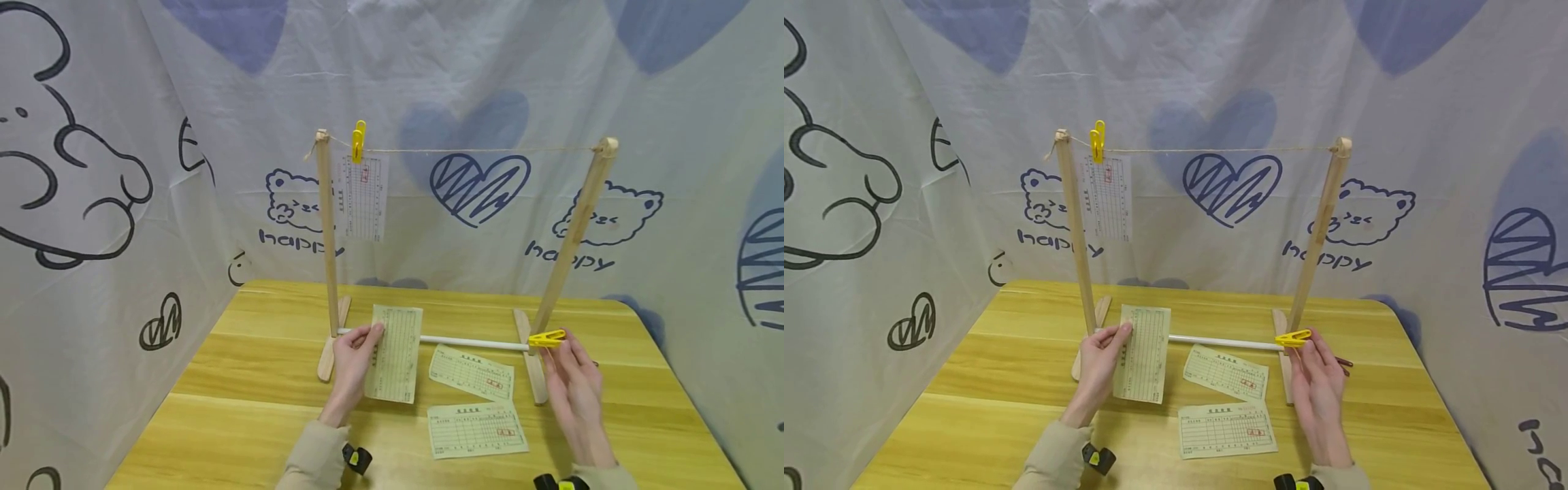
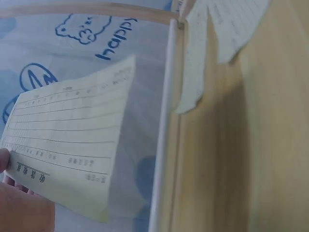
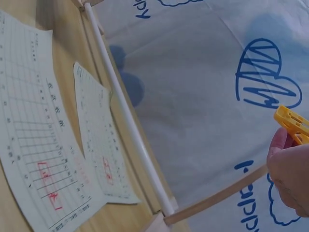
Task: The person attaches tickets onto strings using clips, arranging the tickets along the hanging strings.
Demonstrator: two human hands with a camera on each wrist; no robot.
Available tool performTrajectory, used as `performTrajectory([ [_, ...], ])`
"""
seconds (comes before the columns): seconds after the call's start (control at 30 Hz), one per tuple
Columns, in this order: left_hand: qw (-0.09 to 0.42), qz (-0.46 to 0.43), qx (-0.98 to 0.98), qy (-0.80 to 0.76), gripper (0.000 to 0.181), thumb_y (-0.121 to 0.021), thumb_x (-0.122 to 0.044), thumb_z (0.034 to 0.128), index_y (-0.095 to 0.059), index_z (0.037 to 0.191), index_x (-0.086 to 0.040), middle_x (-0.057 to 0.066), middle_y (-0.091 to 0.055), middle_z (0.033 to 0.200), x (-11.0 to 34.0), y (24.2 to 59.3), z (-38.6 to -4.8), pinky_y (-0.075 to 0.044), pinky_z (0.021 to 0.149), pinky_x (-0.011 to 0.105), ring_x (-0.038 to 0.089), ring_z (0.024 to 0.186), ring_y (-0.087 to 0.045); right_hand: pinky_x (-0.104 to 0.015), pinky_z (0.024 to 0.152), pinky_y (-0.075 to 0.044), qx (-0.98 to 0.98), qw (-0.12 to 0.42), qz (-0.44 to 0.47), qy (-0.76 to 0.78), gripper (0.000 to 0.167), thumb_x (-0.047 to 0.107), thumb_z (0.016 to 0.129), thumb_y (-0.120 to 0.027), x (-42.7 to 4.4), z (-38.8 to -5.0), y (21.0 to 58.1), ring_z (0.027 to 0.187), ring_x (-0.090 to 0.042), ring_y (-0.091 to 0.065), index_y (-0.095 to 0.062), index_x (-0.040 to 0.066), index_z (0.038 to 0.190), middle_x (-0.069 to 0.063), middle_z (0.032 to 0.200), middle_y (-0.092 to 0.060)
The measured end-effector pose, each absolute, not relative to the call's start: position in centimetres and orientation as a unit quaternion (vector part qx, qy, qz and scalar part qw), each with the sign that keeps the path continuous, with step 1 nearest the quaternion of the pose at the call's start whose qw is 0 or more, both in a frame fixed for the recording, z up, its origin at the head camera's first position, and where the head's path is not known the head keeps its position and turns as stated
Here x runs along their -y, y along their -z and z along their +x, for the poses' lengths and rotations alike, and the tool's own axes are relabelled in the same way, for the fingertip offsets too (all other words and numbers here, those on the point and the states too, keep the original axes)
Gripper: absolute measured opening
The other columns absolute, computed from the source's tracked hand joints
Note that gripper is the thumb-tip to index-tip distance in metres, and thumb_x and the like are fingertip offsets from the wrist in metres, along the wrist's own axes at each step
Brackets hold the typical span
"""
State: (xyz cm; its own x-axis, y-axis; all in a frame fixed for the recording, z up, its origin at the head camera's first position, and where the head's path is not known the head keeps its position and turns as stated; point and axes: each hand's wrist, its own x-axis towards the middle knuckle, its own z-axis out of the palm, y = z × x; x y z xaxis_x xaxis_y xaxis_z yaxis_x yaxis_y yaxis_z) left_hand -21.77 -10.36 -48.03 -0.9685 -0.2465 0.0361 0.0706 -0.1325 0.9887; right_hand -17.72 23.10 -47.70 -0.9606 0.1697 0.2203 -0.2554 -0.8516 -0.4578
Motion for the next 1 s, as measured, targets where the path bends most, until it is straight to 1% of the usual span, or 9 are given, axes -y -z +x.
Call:
performTrajectory([
  [0.1, 0.119, 0.067, 0.633, 0.762, 0.032, -0.075, -0.021, 0.0926, -0.071, 0.106, 0.009, 0.005, -0.079, 0.089, 10.0, 47.3, -21.6, -0.055, 0.069, 0.017, 0.003, 0.074, -0.068, -0.029, 0.105, -0.053, 0.270, 0.112, 0.080, -0.953, 0.028, -0.004, 0.104, -0.042, -22.7, -17.7, 47.1, 0.120, -0.019, -0.065, -0.056, -0.004, 0.128, -0.013, 0.128, -0.056],
  [0.27, 0.131, 0.062, 0.628, 0.765, 0.032, -0.075, -0.023, 0.0924, -0.073, 0.105, 0.006, 0.007, -0.080, 0.092, 9.4, 46.2, -21.3, -0.056, 0.069, 0.017, 0.005, 0.076, -0.070, -0.027, 0.106, -0.052, 0.287, 0.110, 0.075, -0.949, 0.030, -0.002, 0.104, -0.044, -22.2, -17.8, 46.1, 0.124, -0.017, -0.063, -0.055, -0.002, 0.131, -0.010, 0.134, -0.055],
  [0.4, 0.137, 0.051, 0.634, 0.759, 0.032, -0.074, -0.026, 0.0933, -0.073, 0.106, 0.004, 0.008, -0.079, 0.097, 9.2, 45.3, -21.3, -0.057, 0.072, 0.018, 0.006, 0.080, -0.070, -0.026, 0.109, -0.050, 0.293, 0.110, 0.091, -0.945, 0.034, -0.002, 0.104, -0.043, -21.7, -18.2, 45.4, 0.125, -0.017, -0.062, -0.049, -0.004, 0.138, -0.011, 0.136, -0.053],
  [0.5, 0.136, 0.049, 0.633, 0.761, 0.032, -0.073, -0.024, 0.0938, -0.073, 0.107, 0.004, 0.009, -0.079, 0.099, 9.0, 44.7, -21.4, -0.056, 0.073, 0.018, 0.006, 0.081, -0.070, -0.025, 0.110, -0.048, 0.298, 0.106, 0.108, -0.943, 0.036, -0.001, 0.105, -0.042, -21.3, -18.6, 44.7, 0.125, -0.017, -0.061, -0.045, -0.004, 0.140, -0.011, 0.136, -0.051],
  [0.63, 0.137, 0.048, 0.626, 0.766, 0.030, -0.072, -0.021, 0.0944, -0.072, 0.109, 0.005, 0.009, -0.079, 0.099, 8.9, 44.0, -21.6, -0.056, 0.072, 0.017, 0.005, 0.080, -0.069, -0.026, 0.111, -0.048, 0.293, 0.102, 0.113, -0.944, 0.033, -0.002, 0.104, -0.043, -20.7, -19.1, 43.5, 0.124, -0.017, -0.061, -0.047, -0.003, 0.137, -0.011, 0.134, -0.050],
  [0.83, 0.134, 0.037, 0.622, 0.770, 0.029, -0.071, -0.019, 0.0953, -0.072, 0.111, 0.005, 0.011, -0.079, 0.099, 8.8, 42.9, -21.7, -0.057, 0.072, 0.017, 0.005, 0.078, -0.070, -0.025, 0.111, -0.047, 0.306, 0.104, 0.104, -0.941, 0.035, -0.002, 0.103, -0.046, -19.9, -19.5, 41.8, 0.125, -0.017, -0.061, -0.049, -0.001, 0.137, -0.010, 0.136, -0.049],
  [1.0, 0.131, 0.028, 0.608, 0.783, 0.029, -0.071, -0.018, 0.0949, -0.071, 0.111, 0.006, 0.007, -0.079, 0.094, 8.7, 42.0, -21.7, -0.058, 0.070, 0.019, 0.006, 0.075, -0.070, -0.024, 0.113, -0.045, 0.338, 0.106, 0.119, -0.928, 0.033, 0.000, 0.103, -0.047, -19.3, -19.8, 40.5, 0.125, -0.015, -0.060, -0.053, 0.001, 0.135, -0.008, 0.135, -0.051],
])
